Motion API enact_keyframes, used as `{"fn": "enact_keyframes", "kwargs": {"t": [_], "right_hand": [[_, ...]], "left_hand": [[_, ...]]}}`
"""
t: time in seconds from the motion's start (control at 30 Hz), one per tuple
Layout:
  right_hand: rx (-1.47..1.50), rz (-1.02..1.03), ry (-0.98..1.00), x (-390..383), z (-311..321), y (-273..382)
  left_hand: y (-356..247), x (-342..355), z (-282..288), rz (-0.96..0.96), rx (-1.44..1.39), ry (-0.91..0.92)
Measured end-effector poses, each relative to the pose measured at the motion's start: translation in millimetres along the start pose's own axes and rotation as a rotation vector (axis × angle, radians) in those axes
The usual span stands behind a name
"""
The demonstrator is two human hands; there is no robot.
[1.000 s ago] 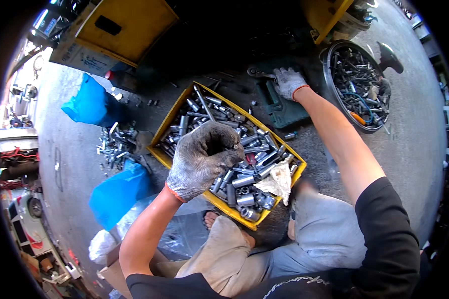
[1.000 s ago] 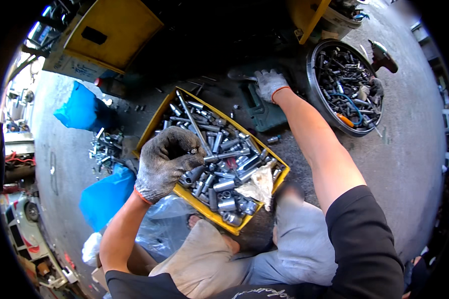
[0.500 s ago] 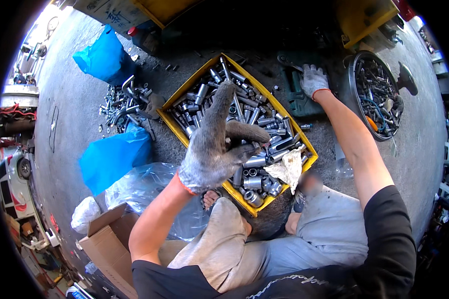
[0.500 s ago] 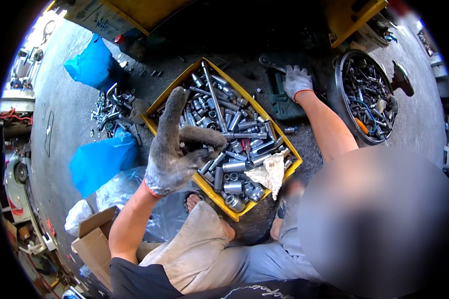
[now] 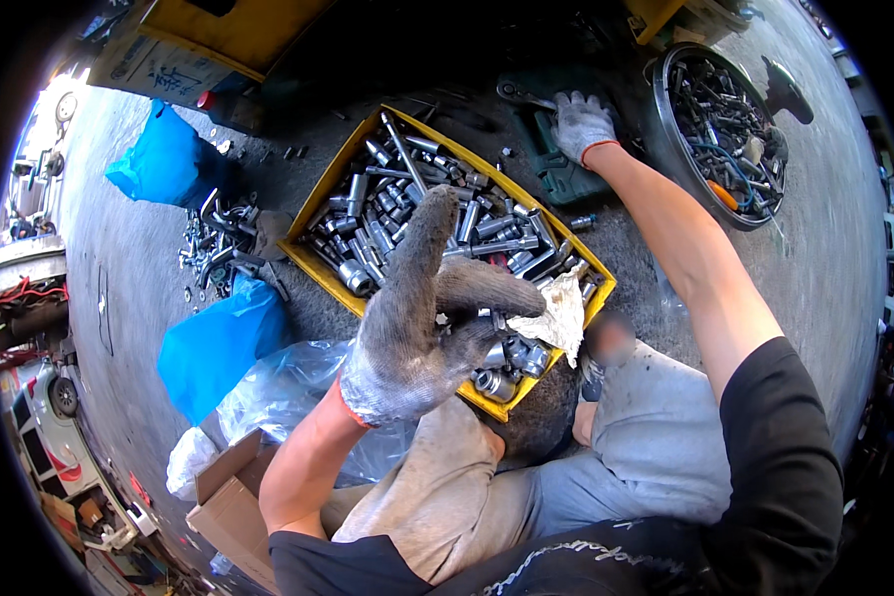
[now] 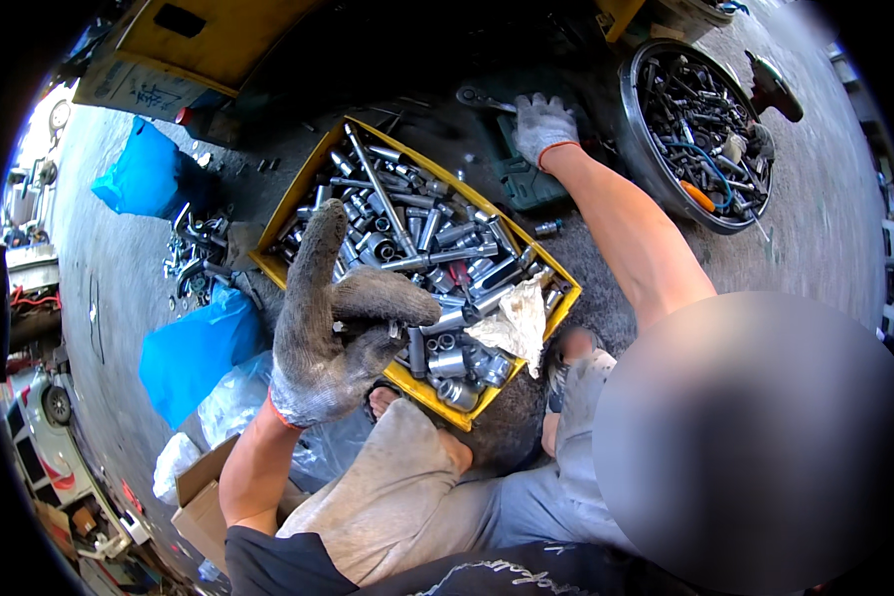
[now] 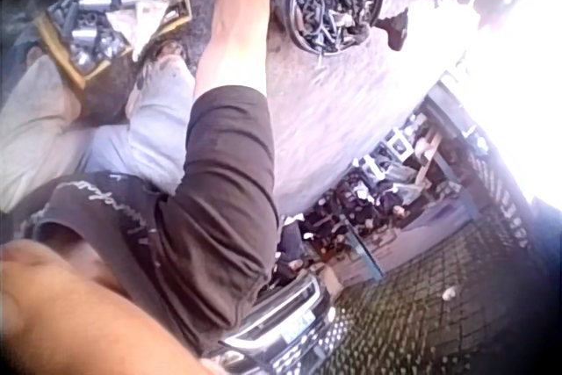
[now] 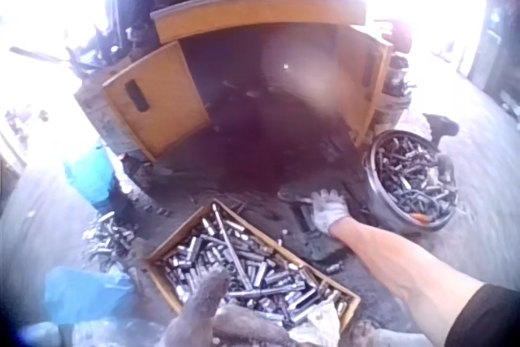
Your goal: The person selects socket bits from a yellow bin, attaches them to a socket wrench, and uses the wrench to tighten bolts on the underside of a vehicle.
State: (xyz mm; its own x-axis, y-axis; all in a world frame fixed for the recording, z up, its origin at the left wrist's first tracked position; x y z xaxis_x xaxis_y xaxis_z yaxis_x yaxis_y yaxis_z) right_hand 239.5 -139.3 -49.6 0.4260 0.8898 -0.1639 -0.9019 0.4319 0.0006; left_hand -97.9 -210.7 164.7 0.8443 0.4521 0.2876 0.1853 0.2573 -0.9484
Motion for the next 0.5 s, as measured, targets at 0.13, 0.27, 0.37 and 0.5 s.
{"fn": "enact_keyframes", "kwargs": {"t": [0.13, 0.27, 0.37, 0.5], "right_hand": [[0.001, -0.009, -0.012, 1, -3, 2], [-0.002, 0.022, 0.003, 7, -6, -8], [-0.002, 0.023, 0.036, 6, -5, -5], [-0.054, 0.041, 0.026, -3, -4, -8]], "left_hand": [[2, 3, 0, -0.001, 0.054, 0.035], [12, 7, 1, -0.058, 0.103, 0.071], [16, 6, 1, 0.102, -0.039, 0.038], [12, 10, -2, 0.286, -0.307, -0.033]]}}
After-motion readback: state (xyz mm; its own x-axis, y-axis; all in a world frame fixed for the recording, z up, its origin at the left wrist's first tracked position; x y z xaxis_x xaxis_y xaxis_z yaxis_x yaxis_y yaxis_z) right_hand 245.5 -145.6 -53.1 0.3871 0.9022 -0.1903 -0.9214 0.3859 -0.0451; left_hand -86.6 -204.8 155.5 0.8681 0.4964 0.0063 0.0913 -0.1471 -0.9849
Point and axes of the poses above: each hand's wrist, its own x-axis towards the middle knuckle, its own z-axis out of the back of the hand, y = z × x, the point moved 4 cm from there along x, towards the middle knuckle, and after that the axes turned 2 degrees about x, right-handed, at the moved point
